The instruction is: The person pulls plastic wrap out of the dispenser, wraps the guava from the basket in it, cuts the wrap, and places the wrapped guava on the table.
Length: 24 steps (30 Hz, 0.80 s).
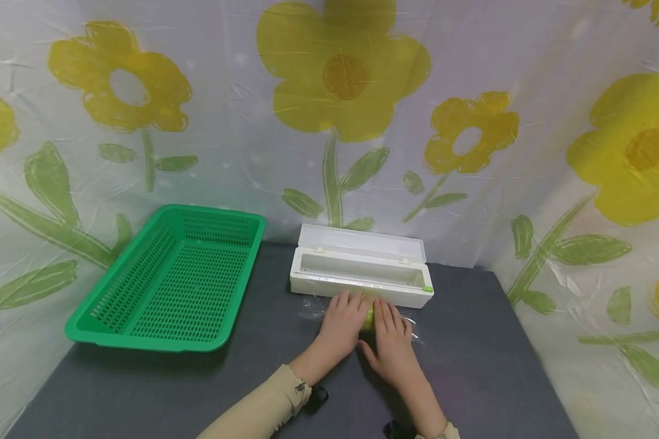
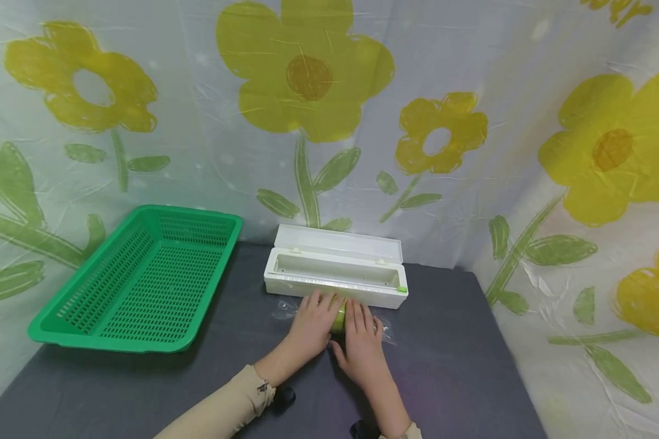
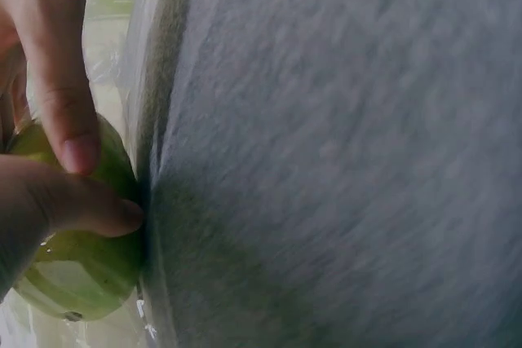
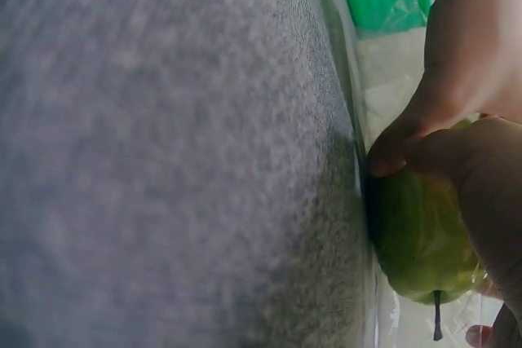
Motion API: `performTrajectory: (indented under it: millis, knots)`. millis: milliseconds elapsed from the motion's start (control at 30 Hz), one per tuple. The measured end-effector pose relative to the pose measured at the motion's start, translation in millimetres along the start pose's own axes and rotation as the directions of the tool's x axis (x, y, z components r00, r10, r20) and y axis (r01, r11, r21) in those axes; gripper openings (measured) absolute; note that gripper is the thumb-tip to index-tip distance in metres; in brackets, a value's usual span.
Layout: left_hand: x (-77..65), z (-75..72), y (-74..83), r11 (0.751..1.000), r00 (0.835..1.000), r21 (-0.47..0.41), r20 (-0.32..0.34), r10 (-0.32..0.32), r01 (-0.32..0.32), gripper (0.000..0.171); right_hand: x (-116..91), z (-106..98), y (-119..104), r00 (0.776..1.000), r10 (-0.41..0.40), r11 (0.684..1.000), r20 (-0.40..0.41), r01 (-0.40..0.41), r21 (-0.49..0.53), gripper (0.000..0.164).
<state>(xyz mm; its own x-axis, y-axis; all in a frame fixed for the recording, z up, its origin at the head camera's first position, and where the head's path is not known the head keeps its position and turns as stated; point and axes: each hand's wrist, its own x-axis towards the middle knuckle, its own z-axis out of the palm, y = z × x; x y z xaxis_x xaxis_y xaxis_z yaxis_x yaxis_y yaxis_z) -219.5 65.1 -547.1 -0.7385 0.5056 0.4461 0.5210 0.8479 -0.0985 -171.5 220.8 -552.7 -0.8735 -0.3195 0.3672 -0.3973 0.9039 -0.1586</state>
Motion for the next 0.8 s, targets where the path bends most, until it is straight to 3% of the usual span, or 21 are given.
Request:
performTrajectory:
  millis: [233, 367, 533, 800]
  knots:
    - [11.7, -11.7, -13.3, 0.996, 0.993, -0.088, 0.118, 0.030, -0.020, 0.083, 4, 0, 6, 1.000, -0.004, 1.000, -0.022, 0.004, 0.008, 0.104]
    - [19.8, -20.1, -19.3, 0.984, 0.980, -0.177, 0.198, 0.033, 0.003, 0.087, 7, -2, 10, 0.997, -0.020, 1.000, -0.073, 0.021, 0.013, 0.113]
    - [28.1, -28.8, -25.2, 0.967, 0.968, -0.254, 0.248, 0.030, 0.035, 0.089, 11, -7, 7, 0.991, -0.031, 0.999, -0.129, 0.030, -0.010, 0.123]
    - [37.8, -37.5, -34.4, 0.956, 0.954, -0.291, 0.294, 0.055, 0.035, 0.081, 11, -1, -6, 0.937, -0.152, 0.988, -0.314, 0.155, -0.016, 0.103]
